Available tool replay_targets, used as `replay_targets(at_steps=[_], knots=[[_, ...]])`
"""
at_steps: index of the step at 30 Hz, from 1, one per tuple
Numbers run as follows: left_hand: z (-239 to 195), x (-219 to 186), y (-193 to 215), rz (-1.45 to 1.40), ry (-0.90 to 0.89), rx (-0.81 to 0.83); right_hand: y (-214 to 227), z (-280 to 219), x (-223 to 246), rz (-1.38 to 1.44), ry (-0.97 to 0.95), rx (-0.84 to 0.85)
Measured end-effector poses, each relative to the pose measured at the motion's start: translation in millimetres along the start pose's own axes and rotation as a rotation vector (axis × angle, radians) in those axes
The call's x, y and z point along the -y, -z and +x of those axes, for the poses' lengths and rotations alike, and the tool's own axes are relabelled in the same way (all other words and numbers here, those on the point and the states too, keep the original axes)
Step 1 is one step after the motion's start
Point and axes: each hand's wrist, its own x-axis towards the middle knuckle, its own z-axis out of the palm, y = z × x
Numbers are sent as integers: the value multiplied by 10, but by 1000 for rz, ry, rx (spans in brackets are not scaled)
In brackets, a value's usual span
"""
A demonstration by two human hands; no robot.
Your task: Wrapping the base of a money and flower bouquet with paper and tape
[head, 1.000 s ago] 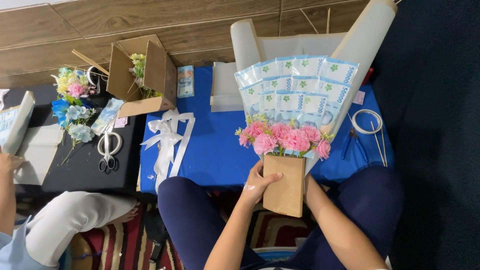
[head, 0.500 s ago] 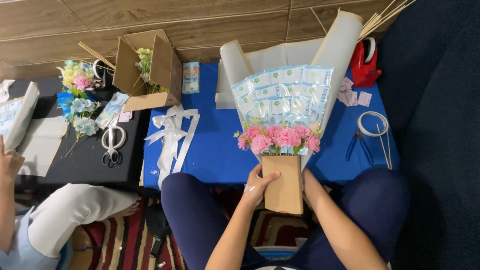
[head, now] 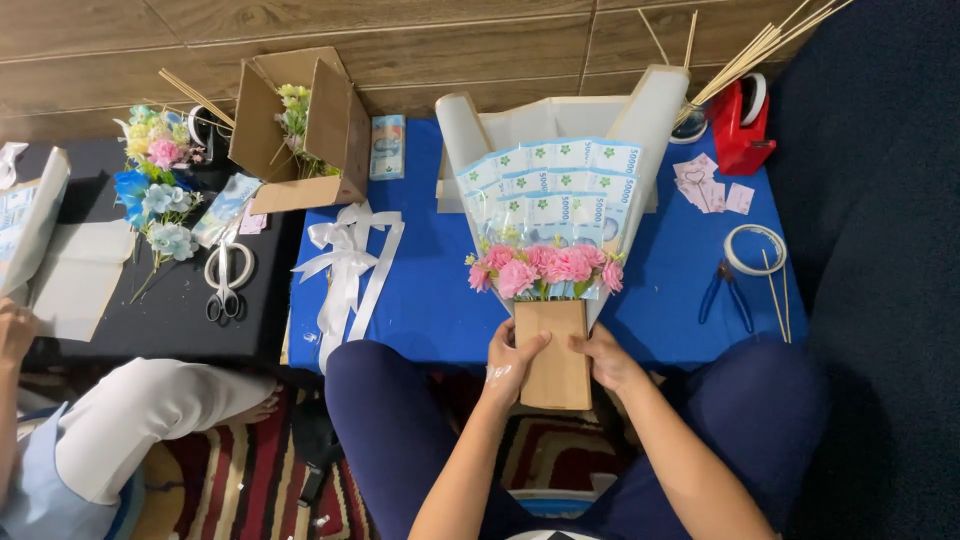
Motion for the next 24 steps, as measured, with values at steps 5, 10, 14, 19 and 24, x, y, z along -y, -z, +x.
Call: replay_targets(at_steps=[5, 10, 14, 19, 24], knots=[[14, 33, -23, 24, -29, -21, -13, 48, 75, -25, 0, 15], [198, 230, 132, 194, -33, -73, -75, 27, 77, -5, -14, -17], [80, 71, 91, 177, 6, -67, -119, 1, 90, -7, -9, -24], [96, 32, 56, 142, -35, 3, -148, 0, 127, -17, -27, -12], [300, 256, 127, 170, -24, -5, -79, 58, 50, -6, -53, -30]])
